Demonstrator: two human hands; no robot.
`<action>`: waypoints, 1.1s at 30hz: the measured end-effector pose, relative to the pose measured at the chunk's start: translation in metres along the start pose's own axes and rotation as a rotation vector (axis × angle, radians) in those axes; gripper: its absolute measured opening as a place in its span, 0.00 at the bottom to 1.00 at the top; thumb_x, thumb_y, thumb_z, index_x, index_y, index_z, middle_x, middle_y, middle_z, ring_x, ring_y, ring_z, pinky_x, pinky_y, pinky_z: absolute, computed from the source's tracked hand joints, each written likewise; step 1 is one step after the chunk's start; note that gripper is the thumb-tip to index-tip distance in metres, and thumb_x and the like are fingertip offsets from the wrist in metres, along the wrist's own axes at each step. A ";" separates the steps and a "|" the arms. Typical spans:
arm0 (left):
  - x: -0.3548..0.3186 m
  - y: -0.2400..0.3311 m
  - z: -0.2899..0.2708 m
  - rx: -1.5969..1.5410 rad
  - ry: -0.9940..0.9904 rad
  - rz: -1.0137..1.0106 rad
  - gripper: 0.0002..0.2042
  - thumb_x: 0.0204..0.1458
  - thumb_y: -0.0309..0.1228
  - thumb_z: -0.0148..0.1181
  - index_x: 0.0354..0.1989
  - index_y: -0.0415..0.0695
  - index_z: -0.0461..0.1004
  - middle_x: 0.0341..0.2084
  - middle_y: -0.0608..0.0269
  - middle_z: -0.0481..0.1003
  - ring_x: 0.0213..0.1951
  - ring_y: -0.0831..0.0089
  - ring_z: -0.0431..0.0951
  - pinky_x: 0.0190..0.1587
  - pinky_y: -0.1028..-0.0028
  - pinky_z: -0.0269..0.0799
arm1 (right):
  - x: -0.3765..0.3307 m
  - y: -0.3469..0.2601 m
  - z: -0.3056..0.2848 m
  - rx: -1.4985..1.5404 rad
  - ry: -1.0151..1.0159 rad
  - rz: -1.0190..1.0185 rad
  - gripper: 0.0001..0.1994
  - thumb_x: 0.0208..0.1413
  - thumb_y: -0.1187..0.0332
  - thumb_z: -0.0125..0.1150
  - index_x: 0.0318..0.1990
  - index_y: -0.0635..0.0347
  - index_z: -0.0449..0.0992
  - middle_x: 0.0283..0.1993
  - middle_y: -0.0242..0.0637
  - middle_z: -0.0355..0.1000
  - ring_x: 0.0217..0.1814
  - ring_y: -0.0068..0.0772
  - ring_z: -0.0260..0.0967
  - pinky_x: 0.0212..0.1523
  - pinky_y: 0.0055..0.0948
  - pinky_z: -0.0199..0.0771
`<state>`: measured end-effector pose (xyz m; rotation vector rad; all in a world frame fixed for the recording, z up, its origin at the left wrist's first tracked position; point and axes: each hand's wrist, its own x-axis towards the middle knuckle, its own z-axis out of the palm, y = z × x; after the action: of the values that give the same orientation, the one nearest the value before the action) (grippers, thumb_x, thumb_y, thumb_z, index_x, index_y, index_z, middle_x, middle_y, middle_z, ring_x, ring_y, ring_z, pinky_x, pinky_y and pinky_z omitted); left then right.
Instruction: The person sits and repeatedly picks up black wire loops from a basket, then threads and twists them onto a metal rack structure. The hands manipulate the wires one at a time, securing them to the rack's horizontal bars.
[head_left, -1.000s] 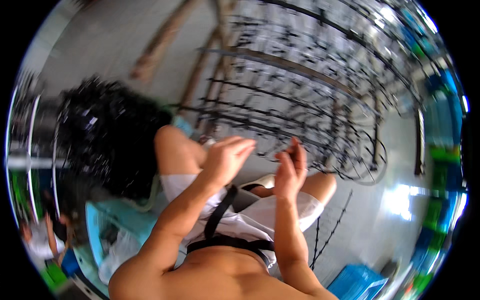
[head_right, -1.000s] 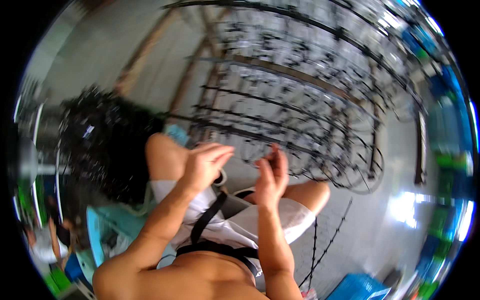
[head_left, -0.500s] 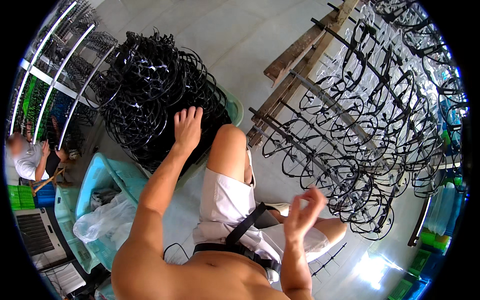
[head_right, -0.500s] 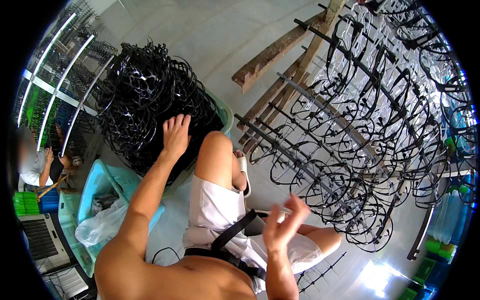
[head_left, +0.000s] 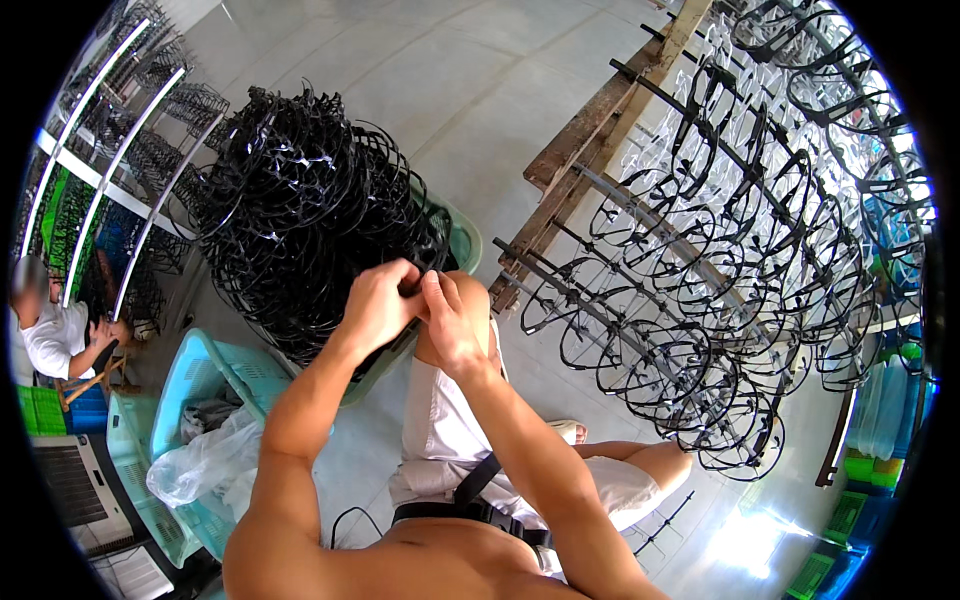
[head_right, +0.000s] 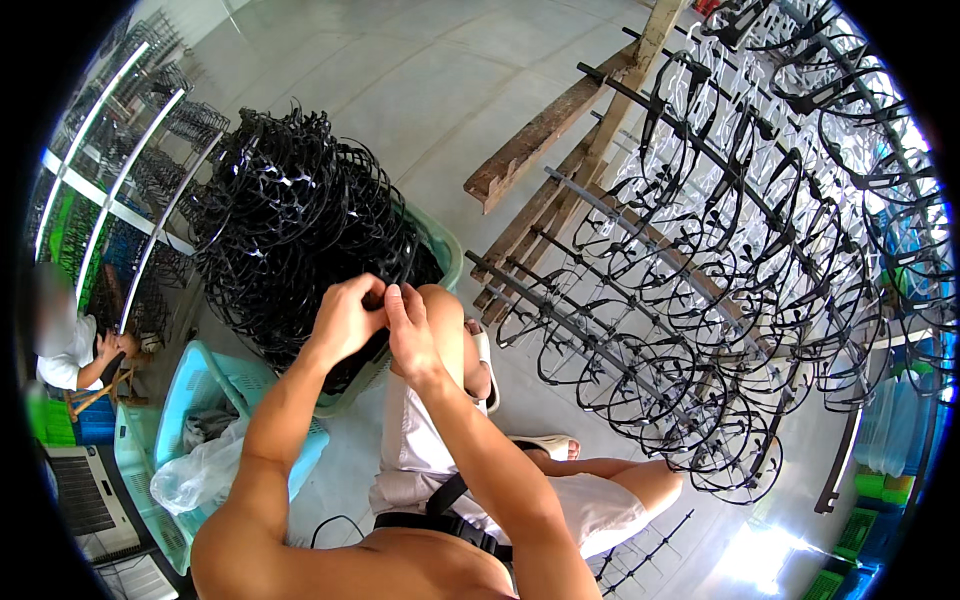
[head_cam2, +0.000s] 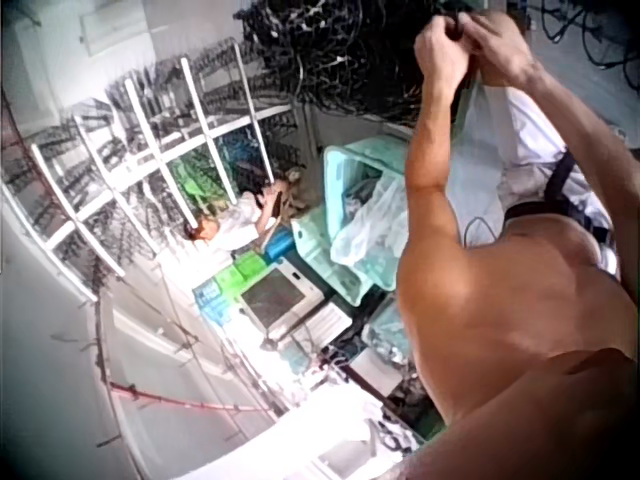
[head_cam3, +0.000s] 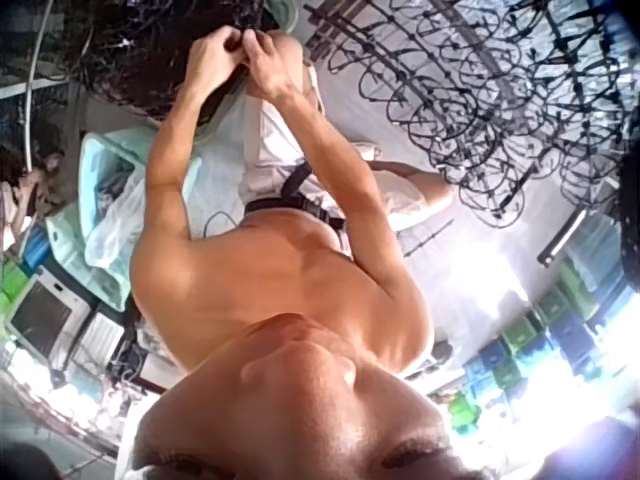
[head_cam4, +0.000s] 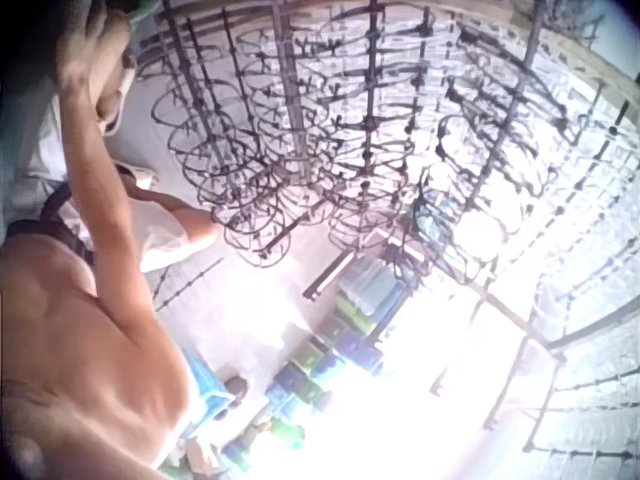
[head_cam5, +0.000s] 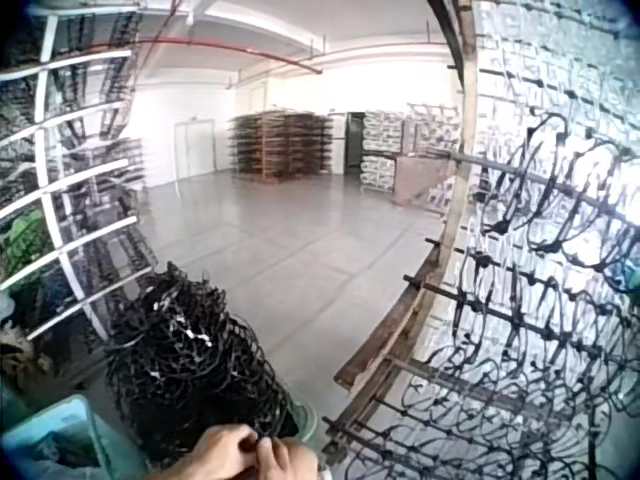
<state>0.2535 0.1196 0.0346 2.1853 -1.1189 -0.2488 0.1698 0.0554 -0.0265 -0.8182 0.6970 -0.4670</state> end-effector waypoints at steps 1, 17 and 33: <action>-0.010 0.011 -0.002 -0.096 -0.045 -0.030 0.10 0.41 0.30 0.65 0.26 0.38 0.71 0.24 0.52 0.75 0.32 0.55 0.76 0.33 0.65 0.71 | -0.005 -0.007 -0.001 -0.124 -0.041 -0.041 0.23 0.64 0.54 0.45 0.53 0.66 0.67 0.40 0.34 0.70 0.44 0.26 0.68 0.50 0.24 0.67; -0.056 0.024 0.036 -1.491 -0.568 -0.377 0.32 0.42 0.38 0.68 0.53 0.30 0.67 0.49 0.53 0.72 0.42 0.72 0.74 0.40 0.78 0.68 | -0.071 -0.068 -0.078 -0.562 -0.560 -0.006 0.18 0.66 0.60 0.38 0.43 0.68 0.70 0.33 0.41 0.72 0.38 0.35 0.70 0.42 0.31 0.69; -0.068 0.097 0.059 -1.280 -0.327 0.092 0.23 0.53 0.20 0.48 0.59 0.46 0.61 0.16 0.70 0.61 0.15 0.81 0.60 0.21 0.76 0.62 | -0.164 -0.147 -0.160 0.138 0.513 -0.685 0.21 0.63 0.62 0.43 0.57 0.68 0.58 0.26 0.33 0.63 0.23 0.22 0.57 0.22 0.21 0.58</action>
<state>0.1224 0.1048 0.0428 0.9584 -0.8184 -0.9860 -0.0745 -0.0114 0.0742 -0.8005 0.8323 -1.3627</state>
